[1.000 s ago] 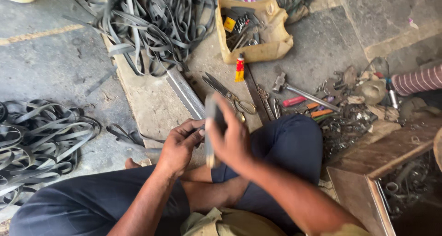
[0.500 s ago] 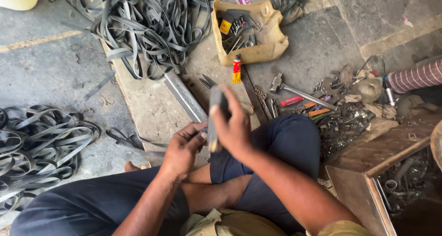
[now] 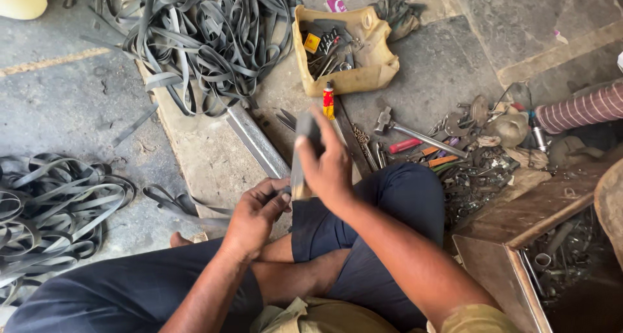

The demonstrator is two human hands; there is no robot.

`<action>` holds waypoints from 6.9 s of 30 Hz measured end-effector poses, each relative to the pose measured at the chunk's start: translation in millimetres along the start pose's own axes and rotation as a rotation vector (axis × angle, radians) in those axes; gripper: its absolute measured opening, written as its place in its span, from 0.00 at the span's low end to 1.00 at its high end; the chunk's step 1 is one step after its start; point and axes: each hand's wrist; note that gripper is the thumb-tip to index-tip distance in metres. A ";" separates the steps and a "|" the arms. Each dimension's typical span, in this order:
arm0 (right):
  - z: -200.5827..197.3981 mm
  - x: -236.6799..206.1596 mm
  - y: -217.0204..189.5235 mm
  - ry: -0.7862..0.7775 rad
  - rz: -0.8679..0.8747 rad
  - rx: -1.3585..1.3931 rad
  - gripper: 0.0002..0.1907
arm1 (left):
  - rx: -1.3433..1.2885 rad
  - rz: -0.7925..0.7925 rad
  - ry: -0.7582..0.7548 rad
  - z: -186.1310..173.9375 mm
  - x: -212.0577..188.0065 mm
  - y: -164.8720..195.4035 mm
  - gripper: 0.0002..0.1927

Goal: The person sits on the floor and repairs rubber belts by cutting them with scissors, smoothing edges with a sanding block, applying glue, and hammering a metal pin into the joined ends. The person repeats this process for multiple belt pieces.

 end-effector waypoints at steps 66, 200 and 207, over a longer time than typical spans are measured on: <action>58.7 6.5 109.6 -0.695 -0.156 -0.677 0.46 | 0.004 0.018 0.402 -44.0 37.6 -9.6 0.12; 44.6 -7.5 108.1 -0.617 0.582 0.223 0.10 | 0.209 -0.103 0.298 -35.7 60.0 -49.9 0.10; 37.9 97.5 161.7 0.023 -0.139 -0.371 0.22 | 0.267 -0.145 0.391 -42.7 68.5 -51.2 0.10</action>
Point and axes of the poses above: each hand's wrist, its own x-axis towards the middle knuckle, its own z-axis out of the palm, y = z × x, and after that the axes turned 15 degrees about y, right-handed
